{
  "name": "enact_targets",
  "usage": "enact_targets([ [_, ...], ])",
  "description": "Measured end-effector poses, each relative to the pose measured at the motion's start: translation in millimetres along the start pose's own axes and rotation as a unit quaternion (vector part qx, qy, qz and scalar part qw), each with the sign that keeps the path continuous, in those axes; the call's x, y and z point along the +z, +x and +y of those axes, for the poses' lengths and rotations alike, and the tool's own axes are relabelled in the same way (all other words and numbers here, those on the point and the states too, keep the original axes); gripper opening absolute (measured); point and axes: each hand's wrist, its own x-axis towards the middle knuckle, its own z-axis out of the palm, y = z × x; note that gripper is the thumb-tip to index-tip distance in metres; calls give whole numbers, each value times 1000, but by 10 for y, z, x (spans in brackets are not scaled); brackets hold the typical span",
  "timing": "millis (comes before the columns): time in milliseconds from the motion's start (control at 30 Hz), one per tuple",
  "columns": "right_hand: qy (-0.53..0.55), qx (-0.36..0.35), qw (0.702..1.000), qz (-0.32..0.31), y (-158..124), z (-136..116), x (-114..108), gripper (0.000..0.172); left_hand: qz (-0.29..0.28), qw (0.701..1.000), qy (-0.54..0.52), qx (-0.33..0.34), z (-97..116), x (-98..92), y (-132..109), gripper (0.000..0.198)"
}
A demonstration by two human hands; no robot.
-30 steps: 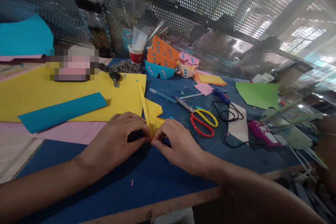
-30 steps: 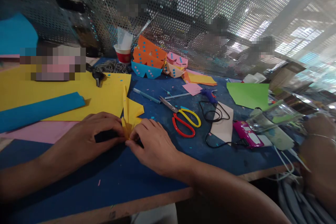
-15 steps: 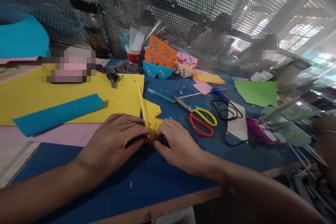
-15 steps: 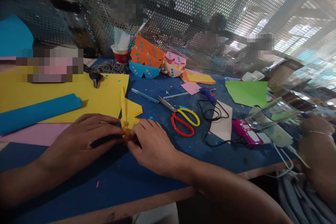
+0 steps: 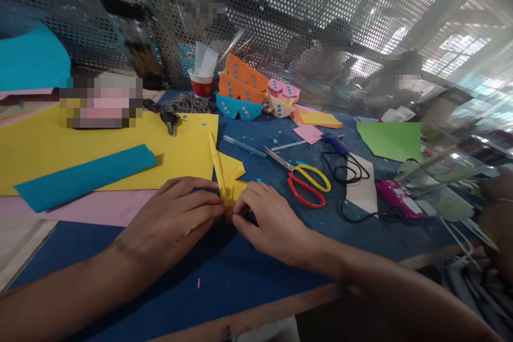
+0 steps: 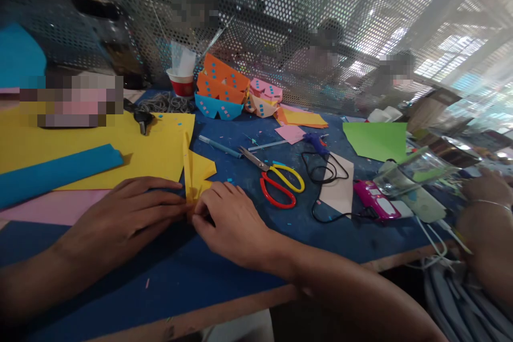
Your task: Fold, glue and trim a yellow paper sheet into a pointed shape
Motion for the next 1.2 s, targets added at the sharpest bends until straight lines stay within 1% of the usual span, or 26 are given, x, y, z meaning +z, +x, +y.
enact_targets([
  [133,1,11,1000,-13,3,-7,-7,23,1,1000,14,5,23,12,-15,40],
  [300,0,22,1000,-22,9,-23,-17,22,-2,1000,19,-7,19,18,-72,35],
  [400,3,24,1000,-20,9,-30,-21,23,-7,1000,25,-12,18,27,-99,35],
  [567,10,28,999,-13,4,-42,-31,27,-32,998,44,-9,24,29,-111,39],
  [700,19,29,999,-8,1,-46,-35,28,-35,999,37,2,23,30,-124,40],
  [833,25,37,999,-9,2,-57,-43,30,-41,999,35,-3,26,41,-136,38],
  [1000,27,49,998,-10,4,-62,-45,28,-51,998,27,27,-5,57,-142,34],
  [1067,28,48,998,-10,7,-57,-41,27,-58,997,30,36,-23,45,-152,36],
  [1200,29,41,999,-4,13,-50,-37,27,-79,997,9,17,-41,-21,-174,40],
])
